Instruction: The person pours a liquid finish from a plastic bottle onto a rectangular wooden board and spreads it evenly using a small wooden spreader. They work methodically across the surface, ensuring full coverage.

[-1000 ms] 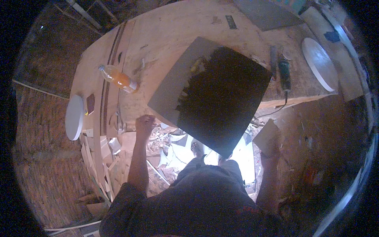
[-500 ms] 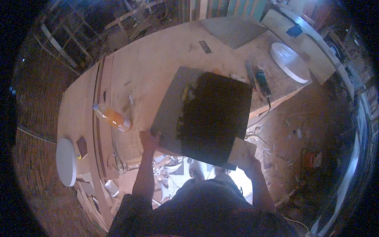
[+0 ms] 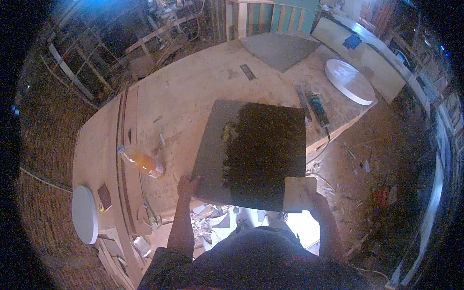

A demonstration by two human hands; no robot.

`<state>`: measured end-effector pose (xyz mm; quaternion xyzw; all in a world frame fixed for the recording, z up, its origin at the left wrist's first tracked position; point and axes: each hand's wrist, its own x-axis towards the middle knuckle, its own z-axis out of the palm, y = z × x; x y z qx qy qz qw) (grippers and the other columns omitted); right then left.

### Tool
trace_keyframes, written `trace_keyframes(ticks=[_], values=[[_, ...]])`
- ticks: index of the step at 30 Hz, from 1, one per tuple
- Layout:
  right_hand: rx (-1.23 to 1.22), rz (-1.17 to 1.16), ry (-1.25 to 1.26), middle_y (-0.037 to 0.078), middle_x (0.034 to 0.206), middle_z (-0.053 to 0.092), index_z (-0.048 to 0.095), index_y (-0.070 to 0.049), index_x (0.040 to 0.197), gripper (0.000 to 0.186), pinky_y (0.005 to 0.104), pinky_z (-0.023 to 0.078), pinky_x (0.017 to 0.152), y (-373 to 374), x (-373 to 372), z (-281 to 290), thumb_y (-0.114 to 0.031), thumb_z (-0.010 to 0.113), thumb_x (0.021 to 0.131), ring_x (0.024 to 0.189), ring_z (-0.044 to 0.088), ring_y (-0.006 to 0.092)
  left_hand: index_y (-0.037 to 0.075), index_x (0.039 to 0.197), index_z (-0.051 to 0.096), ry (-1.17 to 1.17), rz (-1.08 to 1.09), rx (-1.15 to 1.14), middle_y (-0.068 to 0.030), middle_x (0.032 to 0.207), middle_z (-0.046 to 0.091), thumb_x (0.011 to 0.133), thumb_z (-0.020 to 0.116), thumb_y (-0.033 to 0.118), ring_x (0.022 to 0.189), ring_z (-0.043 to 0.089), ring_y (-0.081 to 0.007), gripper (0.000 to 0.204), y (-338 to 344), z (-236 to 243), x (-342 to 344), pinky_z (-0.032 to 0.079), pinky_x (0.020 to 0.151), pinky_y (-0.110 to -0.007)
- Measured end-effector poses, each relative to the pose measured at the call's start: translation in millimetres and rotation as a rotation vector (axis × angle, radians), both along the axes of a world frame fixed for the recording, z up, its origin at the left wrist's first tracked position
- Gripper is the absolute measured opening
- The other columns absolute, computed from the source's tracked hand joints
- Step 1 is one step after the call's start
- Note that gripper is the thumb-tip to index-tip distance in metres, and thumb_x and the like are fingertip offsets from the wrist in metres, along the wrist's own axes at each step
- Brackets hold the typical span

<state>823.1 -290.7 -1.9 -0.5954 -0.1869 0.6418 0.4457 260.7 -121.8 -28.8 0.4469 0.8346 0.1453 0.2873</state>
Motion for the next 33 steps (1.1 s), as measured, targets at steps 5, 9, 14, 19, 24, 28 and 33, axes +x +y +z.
trace_keyframes(ticks=[5, 9, 14, 19, 24, 28, 33], values=[[0.118, 0.050, -0.139, 0.017, 0.127, 0.068, 0.051, 0.005, 0.140, 0.050, 0.0473, 0.052, 0.106, -5, 14, -15, -0.029, 0.061, 0.104, 0.117, 0.068, 0.0317, 0.001, 0.120, 0.066, 0.219, -0.146, 0.048, -0.0264, 0.115, 0.070, 0.080, 0.083, 0.049, 0.119, 0.061, -0.0444, 0.064, -6, -15, -2, 0.051, 0.098, -0.053], [0.089, 0.108, -0.213, 0.015, 0.124, 0.070, 0.055, 0.004, 0.136, 0.046, 0.0448, 0.053, 0.105, -3, 26, -20, -0.028, 0.061, 0.104, 0.116, 0.069, 0.0297, 0.002, 0.109, 0.065, 0.100, -0.041, 0.172, -0.0251, 0.109, 0.070, 0.078, 0.087, 0.035, 0.112, 0.064, -0.0419, 0.051, -28, -13, -1, 0.053, 0.093, -0.050], [0.129, 0.197, -0.308, 0.012, 0.125, 0.071, 0.058, 0.000, 0.136, 0.041, 0.0439, 0.053, 0.105, -2, 54, -33, -0.025, 0.061, 0.103, 0.116, 0.069, 0.0276, -0.001, 0.106, 0.062, -0.088, -0.012, 0.244, -0.0179, 0.092, 0.070, 0.078, 0.087, 0.020, 0.090, 0.071, -0.0348, 0.042, -50, 25, 1, 0.055, 0.081, -0.043], [-0.023, -0.008, -0.110, 0.012, 0.128, 0.070, 0.059, 0.000, 0.137, 0.041, 0.0427, 0.053, 0.104, 26, 56, 17, -0.022, 0.063, 0.102, 0.118, 0.068, 0.0277, -0.002, 0.112, 0.066, -0.372, 0.093, 0.216, -0.0104, 0.078, 0.068, 0.080, 0.084, 0.012, 0.073, 0.067, -0.0197, 0.039, -95, 26, 8, 0.054, 0.070, -0.036], [-0.035, 0.063, -0.128, 0.013, 0.135, 0.066, 0.057, 0.002, 0.140, 0.049, 0.0413, 0.050, 0.107, 84, 59, 81, -0.022, 0.070, 0.099, 0.123, 0.065, 0.0262, -0.004, 0.110, 0.071, -0.344, 0.008, 0.156, -0.0081, 0.077, 0.068, 0.083, 0.083, 0.011, 0.068, 0.064, -0.0161, 0.034, -148, 33, 40, 0.052, 0.065, -0.033], [-0.103, 0.180, -0.265, 0.009, 0.137, 0.066, 0.057, -0.002, 0.144, 0.056, 0.0396, 0.047, 0.108, 140, 96, 76, -0.030, 0.073, 0.098, 0.125, 0.063, 0.0234, -0.004, 0.105, 0.071, -0.452, 0.164, 0.106, -0.0080, 0.077, 0.069, 0.084, 0.083, 0.011, 0.066, 0.063, -0.0154, 0.029, -200, -1, 76, 0.052, 0.063, -0.032], [-0.224, 0.297, -0.586, 0.005, 0.129, 0.070, 0.063, -0.009, 0.138, 0.052, 0.0375, 0.048, 0.099, 227, 84, 103, -0.037, 0.075, 0.096, 0.116, 0.065, 0.0199, -0.005, 0.106, 0.068, -0.564, 0.390, 0.022, -0.0116, 0.076, 0.071, 0.085, 0.083, 0.011, 0.059, 0.068, -0.0169, 0.030, -249, 6, 154, 0.053, 0.051, -0.031]])
